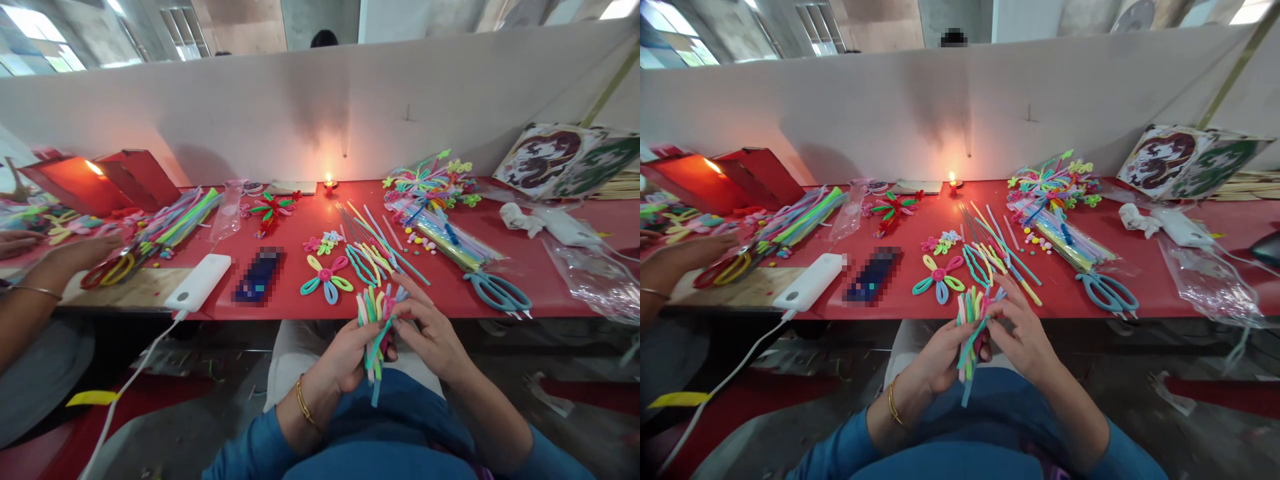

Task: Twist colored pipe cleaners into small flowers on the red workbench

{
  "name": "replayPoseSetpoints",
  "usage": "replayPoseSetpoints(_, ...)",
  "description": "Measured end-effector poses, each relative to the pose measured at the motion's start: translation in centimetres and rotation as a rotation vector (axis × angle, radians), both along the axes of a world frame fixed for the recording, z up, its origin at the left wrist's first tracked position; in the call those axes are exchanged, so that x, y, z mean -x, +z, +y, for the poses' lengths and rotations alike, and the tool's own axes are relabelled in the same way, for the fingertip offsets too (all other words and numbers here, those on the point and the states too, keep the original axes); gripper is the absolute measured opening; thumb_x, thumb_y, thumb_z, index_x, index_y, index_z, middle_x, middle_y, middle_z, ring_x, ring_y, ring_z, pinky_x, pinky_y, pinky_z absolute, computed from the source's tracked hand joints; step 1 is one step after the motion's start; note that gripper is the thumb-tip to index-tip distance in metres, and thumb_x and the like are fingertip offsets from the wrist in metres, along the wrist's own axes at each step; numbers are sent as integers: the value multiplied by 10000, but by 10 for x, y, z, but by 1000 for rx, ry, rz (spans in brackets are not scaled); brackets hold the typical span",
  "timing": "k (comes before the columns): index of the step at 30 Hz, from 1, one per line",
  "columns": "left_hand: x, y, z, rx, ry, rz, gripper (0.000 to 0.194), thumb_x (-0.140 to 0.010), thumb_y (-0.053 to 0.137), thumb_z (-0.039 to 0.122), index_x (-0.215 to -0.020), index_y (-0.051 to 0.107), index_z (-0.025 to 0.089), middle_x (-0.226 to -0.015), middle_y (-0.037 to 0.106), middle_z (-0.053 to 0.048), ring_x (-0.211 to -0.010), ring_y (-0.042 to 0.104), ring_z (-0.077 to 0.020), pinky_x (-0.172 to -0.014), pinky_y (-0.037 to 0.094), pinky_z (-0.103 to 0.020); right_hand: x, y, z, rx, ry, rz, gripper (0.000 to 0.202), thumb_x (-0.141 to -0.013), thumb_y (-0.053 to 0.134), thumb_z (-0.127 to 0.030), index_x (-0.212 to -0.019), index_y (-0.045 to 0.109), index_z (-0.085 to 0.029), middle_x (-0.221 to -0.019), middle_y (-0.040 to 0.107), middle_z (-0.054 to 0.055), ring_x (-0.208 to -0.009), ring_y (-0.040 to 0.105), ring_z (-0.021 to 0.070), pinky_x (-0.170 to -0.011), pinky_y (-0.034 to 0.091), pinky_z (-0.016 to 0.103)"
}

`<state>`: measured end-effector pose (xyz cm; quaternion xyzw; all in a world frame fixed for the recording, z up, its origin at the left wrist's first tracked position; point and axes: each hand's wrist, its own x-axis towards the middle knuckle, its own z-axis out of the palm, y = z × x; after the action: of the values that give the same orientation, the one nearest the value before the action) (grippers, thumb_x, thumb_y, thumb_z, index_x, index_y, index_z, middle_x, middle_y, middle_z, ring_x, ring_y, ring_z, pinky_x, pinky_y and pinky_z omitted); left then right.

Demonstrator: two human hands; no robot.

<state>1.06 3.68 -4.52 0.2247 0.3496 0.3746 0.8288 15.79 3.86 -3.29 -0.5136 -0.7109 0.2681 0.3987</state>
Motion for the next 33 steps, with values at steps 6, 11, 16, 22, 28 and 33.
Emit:
replayPoseSetpoints(6,-2,-9,-1,-9,-19,9,202,-650,667,295,-638,566,120,-555,519,3,-450,510,-96,-486,378,-241,-3,-10,5,16,-85,264,73,-767,525,-227,-712,570,-210,-1364,412,88,-1233,389,267,-954,343,411)
replayPoseSetpoints(11,-2,-12,3,-7,107,63,168,-669,642,265,-697,572,115,-561,526,10,-451,486,-77,-494,380,-222,-7,-10,7,72,-174,680,71,-755,549,-259,-703,549,-210,-1122,603,90,-1059,540,240,-823,445,371)
replayPoseSetpoints(16,-1,-10,5,10,167,69,204,-680,647,316,-708,563,133,-550,514,33,-440,452,-63,-479,364,-213,-13,-3,5,315,-174,742,103,-701,601,-297,-691,556,-205,-570,565,-23,-501,520,112,-492,424,232)
replayPoseSetpoints(22,-2,-5,-1,-16,-2,74,294,-570,720,379,-653,577,136,-514,528,26,-431,447,-73,-447,344,-216,-7,-6,2,420,11,406,116,-730,566,-299,-734,561,-183,-605,555,-15,-551,522,117,-532,441,235)
replayPoseSetpoints(28,-3,-7,-1,-70,58,149,299,-519,758,343,-640,597,122,-535,550,18,-479,467,-68,-477,342,-199,0,0,0,378,34,328,101,-712,592,-263,-785,590,-193,-706,624,6,-667,586,148,-620,475,252)
replayPoseSetpoints(33,-4,-11,0,-127,84,225,319,-513,766,363,-661,612,127,-551,538,22,-477,440,-62,-454,324,-195,-2,-4,1,527,56,535,228,-701,635,-264,-915,600,-195,-727,631,7,-668,584,140,-631,477,264)
